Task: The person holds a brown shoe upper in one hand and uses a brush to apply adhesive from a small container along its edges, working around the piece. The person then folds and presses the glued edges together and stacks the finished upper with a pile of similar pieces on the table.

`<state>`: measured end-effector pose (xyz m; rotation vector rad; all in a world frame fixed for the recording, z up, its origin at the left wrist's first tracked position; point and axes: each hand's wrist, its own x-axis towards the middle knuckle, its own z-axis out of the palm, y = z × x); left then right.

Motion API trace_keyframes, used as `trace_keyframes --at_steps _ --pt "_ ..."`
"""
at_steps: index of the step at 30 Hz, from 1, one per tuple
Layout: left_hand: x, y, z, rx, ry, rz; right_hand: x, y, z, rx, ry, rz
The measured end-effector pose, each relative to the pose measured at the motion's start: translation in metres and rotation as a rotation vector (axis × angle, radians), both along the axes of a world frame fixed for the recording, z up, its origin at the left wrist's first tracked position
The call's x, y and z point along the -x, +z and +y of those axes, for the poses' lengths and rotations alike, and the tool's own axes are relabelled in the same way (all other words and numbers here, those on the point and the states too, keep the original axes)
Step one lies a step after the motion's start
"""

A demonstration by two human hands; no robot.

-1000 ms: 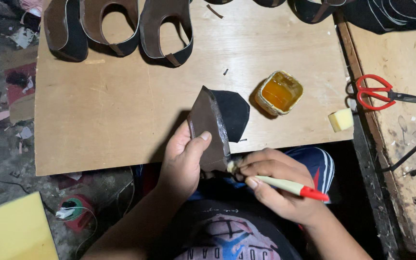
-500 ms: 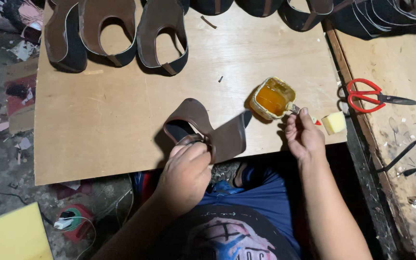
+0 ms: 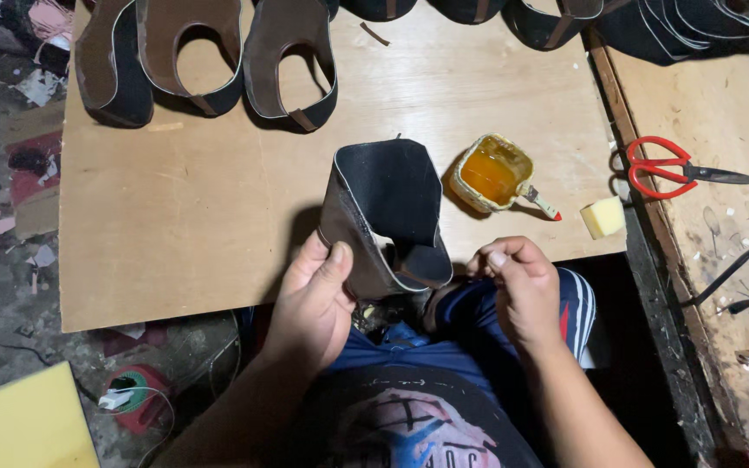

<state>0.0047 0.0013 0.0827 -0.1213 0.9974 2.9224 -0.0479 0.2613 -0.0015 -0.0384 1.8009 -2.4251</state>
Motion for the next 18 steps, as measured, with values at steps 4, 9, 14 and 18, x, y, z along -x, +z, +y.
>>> trace_keyframes --at_steps 4,9,14,18 --pt "-0.002 0.003 0.001 0.391 -0.02 0.067 -0.019 0.015 0.003 0.099 0.17 0.066" --pt "-0.009 0.01 -0.003 1.689 0.062 0.8 -0.02 0.039 -0.002 0.183 0.265 -0.035" --pt "-0.018 0.016 -0.003 1.806 0.052 0.976 -0.012 0.069 -0.009 0.338 0.238 -0.265" --pt "-0.02 0.018 -0.001 1.883 0.093 1.053 -0.005 0.077 -0.017 0.172 0.242 -0.281"
